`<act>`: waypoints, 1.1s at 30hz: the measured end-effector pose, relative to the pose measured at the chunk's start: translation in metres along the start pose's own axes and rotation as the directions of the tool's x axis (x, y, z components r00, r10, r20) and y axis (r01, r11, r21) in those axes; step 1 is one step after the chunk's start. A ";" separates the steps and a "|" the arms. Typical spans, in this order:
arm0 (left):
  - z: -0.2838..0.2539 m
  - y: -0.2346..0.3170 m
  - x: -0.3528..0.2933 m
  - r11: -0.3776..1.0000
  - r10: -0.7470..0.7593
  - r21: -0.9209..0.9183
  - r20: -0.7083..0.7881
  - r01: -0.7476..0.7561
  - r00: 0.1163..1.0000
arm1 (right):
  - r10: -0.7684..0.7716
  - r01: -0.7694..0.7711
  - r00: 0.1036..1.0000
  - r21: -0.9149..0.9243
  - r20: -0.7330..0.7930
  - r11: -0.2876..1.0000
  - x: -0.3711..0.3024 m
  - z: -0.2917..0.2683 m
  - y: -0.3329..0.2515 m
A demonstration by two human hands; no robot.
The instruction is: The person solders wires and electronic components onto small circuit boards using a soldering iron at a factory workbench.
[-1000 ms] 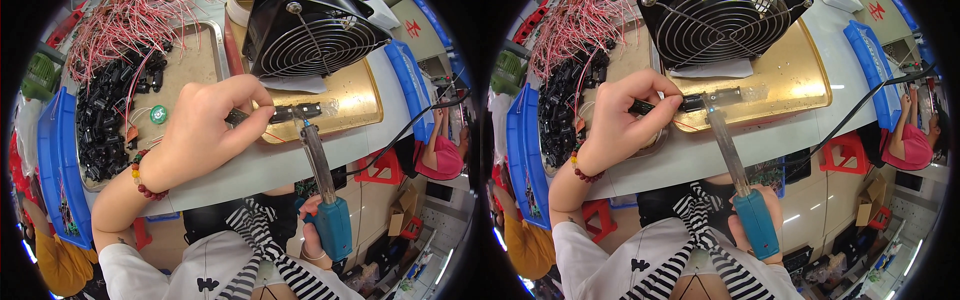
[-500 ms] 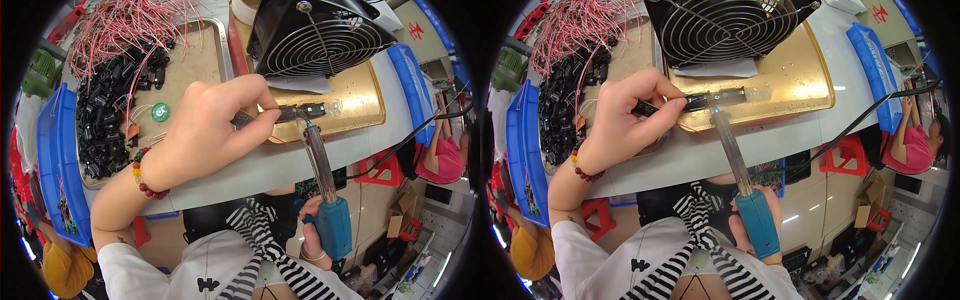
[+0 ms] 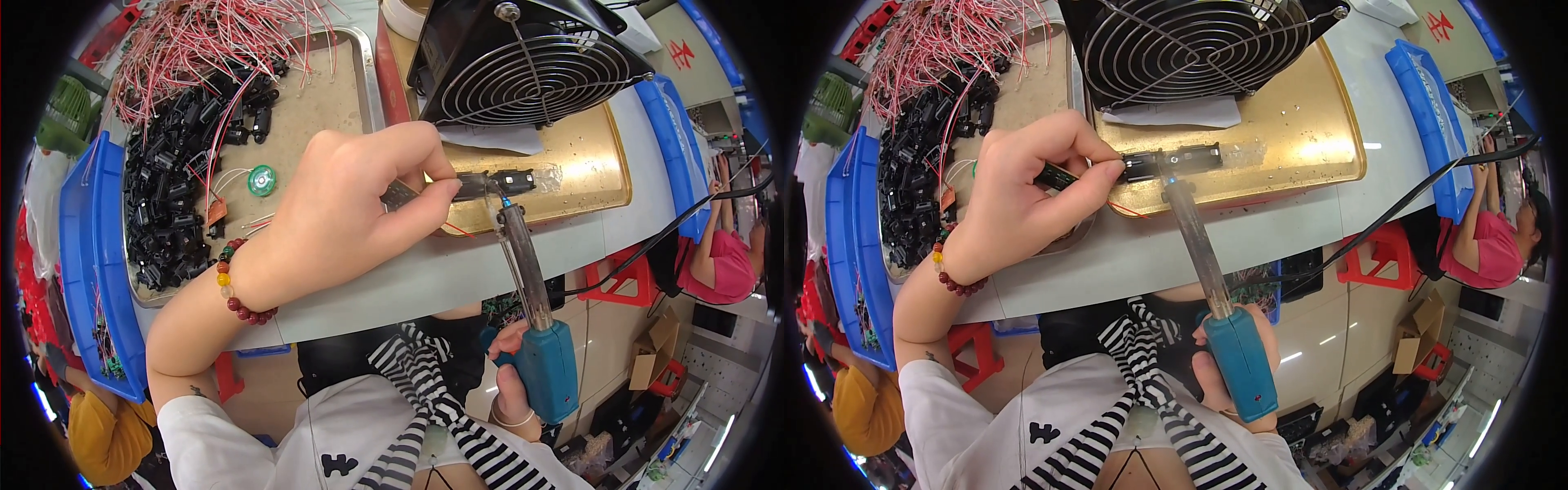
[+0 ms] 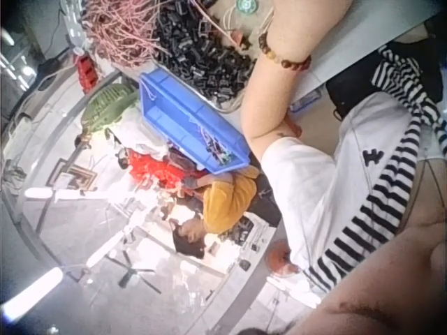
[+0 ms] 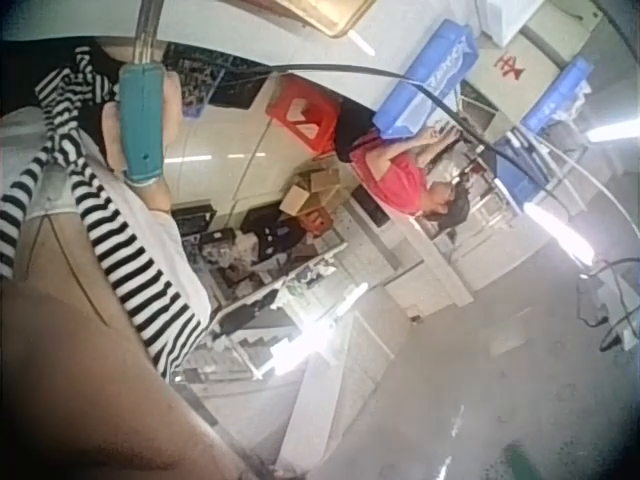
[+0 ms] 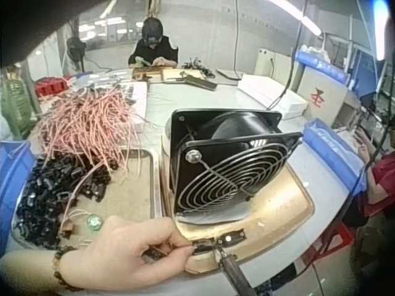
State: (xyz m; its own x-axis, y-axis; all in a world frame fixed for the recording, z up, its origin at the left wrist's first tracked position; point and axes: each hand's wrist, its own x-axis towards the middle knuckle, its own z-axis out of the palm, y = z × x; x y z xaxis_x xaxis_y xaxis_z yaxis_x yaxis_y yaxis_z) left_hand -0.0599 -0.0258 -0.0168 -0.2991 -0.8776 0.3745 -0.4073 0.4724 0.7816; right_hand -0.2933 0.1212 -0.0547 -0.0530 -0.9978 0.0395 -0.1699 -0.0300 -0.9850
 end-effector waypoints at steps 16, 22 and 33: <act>0.000 -0.003 -0.001 0.999 0.029 0.016 -0.017 -0.029 0.999 | 0.054 -0.058 0.998 0.102 0.042 0.993 0.000 -0.001 0.000; 0.000 -0.003 0.000 0.999 0.038 0.021 -0.016 -0.037 0.999 | 0.055 -0.061 0.998 0.229 0.034 0.971 -0.004 -0.003 -0.001; 0.001 -0.004 0.000 0.998 0.056 0.020 -0.032 -0.055 0.998 | 0.084 -0.079 0.996 0.253 -0.010 0.964 -0.004 -0.001 -0.001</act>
State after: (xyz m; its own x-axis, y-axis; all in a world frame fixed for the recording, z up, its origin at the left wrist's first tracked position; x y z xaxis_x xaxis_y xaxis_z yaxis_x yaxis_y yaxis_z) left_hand -0.0591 -0.0274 -0.0208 -0.2936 -0.8520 0.4334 -0.4077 0.5217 0.7494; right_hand -0.2938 0.1250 -0.0535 -0.0767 -0.9962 -0.0419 0.0894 0.0350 -0.9954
